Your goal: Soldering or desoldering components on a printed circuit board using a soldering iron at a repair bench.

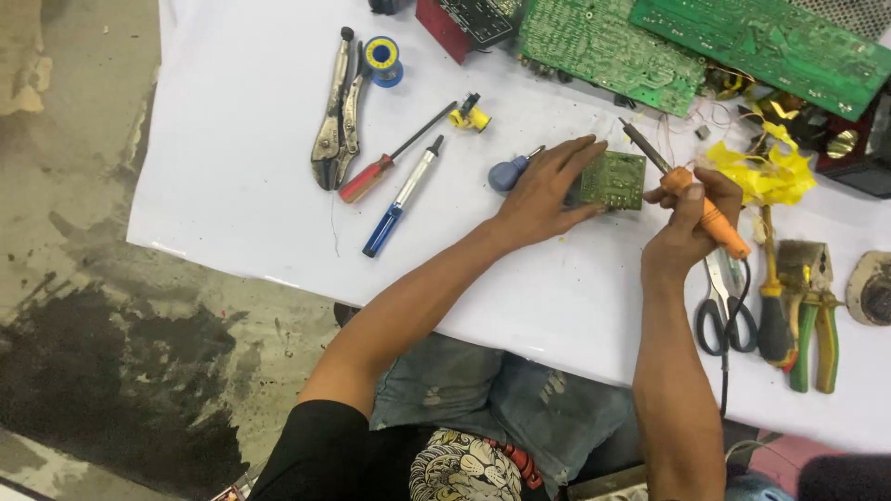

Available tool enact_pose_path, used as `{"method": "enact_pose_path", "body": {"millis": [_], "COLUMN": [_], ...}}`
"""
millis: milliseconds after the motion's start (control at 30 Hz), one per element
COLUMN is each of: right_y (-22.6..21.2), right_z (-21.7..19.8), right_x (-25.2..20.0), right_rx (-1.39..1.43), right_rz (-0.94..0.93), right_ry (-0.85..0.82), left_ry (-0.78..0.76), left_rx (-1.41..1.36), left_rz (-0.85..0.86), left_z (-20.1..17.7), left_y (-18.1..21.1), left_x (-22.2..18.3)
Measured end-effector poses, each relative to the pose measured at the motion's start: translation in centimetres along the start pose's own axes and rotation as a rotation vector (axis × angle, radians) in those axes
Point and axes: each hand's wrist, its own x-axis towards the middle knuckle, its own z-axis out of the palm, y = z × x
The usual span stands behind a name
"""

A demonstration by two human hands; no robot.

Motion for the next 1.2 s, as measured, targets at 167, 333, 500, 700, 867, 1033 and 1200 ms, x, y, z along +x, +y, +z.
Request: {"method": "enact_pose_path", "body": {"millis": [167,333,500,700,867,1033,1200], "right_y": [0.7,1.6,2.1,1.3,1.4,1.1,2.2], "right_z": [-0.1,0.1,0.2,0.6,0.4,0.6,0.2], "right_x": [-0.4,-0.9,-0.5,-0.4,-0.4,-0.4,-0.5], "right_rx": [0.029,-0.002,0.000,-0.013,-0.021,-0.012,-0.016], "right_rz": [-0.191,-0.254,-0.301,-0.304,-0.278,-0.280,-0.273], "right_ry": [0.002,-0.058,-0.013,-0.004,-0.009,-0.020,0.004], "left_ry": [0.173,0.366,0.416,0.045,-0.020,-0.119,0.049], "left_rx": [0.015,0.047,0.319,0.764,0.693,0.552,0.477], "left_rz": [0.097,0.358,0.077,-0.194,-0.155,-0.240,-0.152], "left_z": [-0.8,-8.2,-17.7,-24.1,-24.3,-25.9,-26.6], "left_y": [1.1,4.6,-2.1,-8.7,-13.6,-11.7,-8.5], "left_x": [0.0,-0.1,0.1,1.3,1.7,1.5,1.9]}}
